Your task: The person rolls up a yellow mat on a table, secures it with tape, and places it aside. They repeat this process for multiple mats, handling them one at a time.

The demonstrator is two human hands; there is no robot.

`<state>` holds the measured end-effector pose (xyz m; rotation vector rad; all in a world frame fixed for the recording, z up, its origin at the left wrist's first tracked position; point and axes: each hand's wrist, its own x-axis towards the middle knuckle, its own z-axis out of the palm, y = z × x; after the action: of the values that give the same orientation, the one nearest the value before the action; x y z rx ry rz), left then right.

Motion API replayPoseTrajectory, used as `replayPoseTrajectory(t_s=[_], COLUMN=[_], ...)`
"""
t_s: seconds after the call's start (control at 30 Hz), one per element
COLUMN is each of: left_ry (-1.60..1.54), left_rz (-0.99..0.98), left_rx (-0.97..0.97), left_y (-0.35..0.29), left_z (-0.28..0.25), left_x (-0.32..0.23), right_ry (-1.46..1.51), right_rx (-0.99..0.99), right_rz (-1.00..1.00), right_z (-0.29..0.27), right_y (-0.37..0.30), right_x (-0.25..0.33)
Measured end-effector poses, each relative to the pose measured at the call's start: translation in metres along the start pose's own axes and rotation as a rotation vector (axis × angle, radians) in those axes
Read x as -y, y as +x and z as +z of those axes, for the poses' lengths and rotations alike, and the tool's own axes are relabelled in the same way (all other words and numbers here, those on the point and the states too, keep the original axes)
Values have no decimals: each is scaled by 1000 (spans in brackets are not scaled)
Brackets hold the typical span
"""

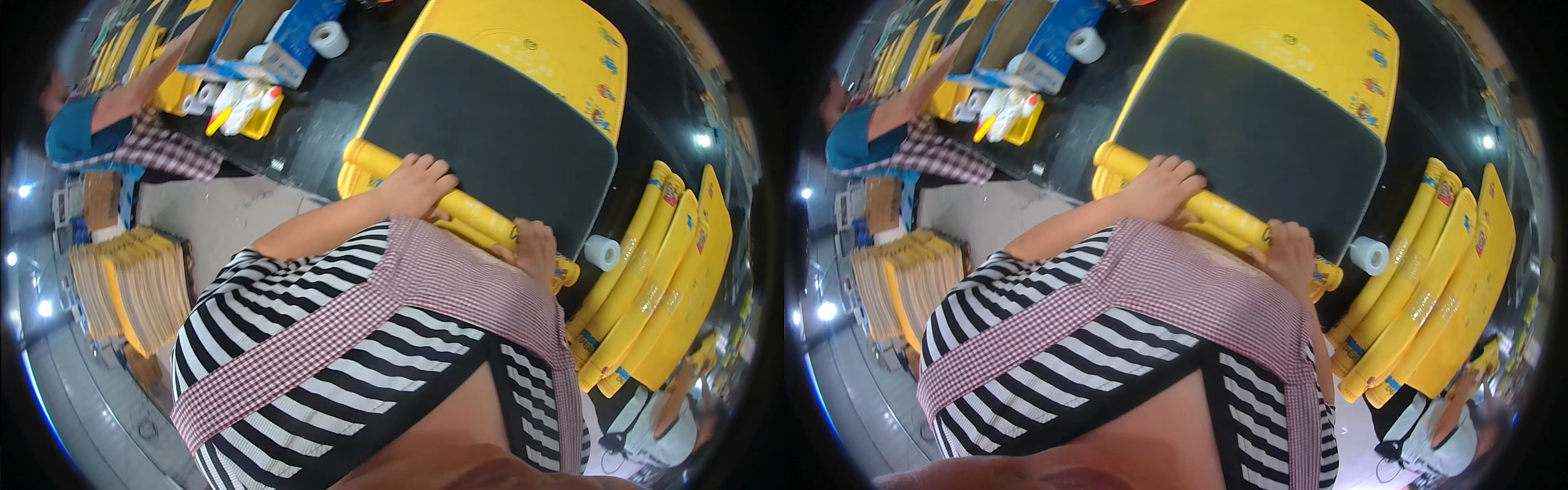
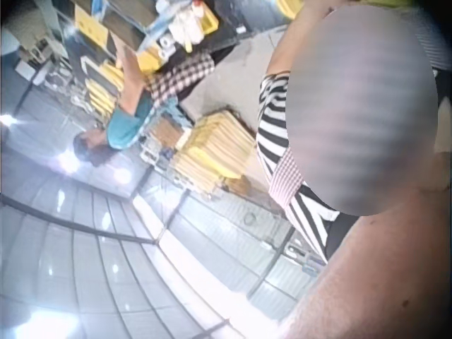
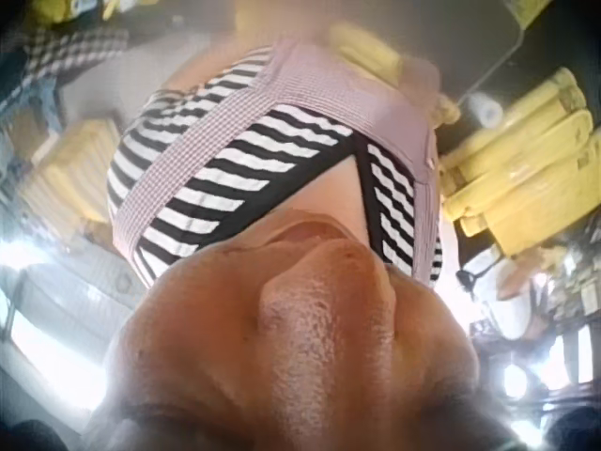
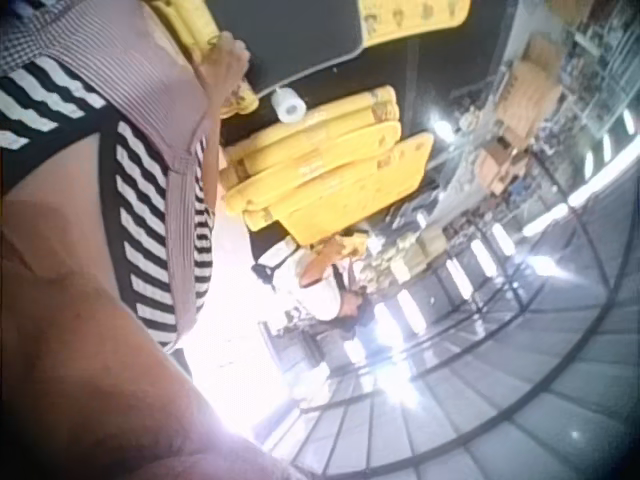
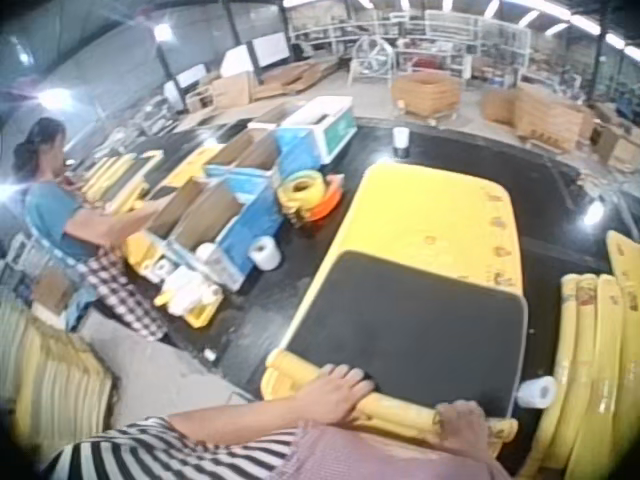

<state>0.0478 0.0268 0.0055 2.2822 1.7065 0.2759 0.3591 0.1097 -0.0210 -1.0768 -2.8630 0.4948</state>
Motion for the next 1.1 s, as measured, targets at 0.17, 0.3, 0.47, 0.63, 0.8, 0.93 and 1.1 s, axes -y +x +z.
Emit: replayPoseTrajectory(t_s=[0.17,0.3,0.47,0.63,0.8,0.93,1.1], left_ry=[6,19,172,204,41,187,196], left_rz=[103,75,-135,-229,-45,-24,-62], left_rx=[-248,-280,-231,-317,-190,-78,146], left_y=[-1,-6,83,228,222,231,228], left_z=[11,34,19,-15,-8,-22,-31], left_x=[8,-21,2,67,53,67,61], right_ry=[141,76,-90,-257,-107,-171,-193], right_rx=[-238,-291,-421,-418,-344,-325,-168], right_rz=[-205,-319,-53,96,114,124,159], right_z=[-17,-26,-48,-17,-38,-38,-49], right_y=[16,41,70,104,165,196,187], right_x=[1,-24,-12,-7,-67,-83,-64])
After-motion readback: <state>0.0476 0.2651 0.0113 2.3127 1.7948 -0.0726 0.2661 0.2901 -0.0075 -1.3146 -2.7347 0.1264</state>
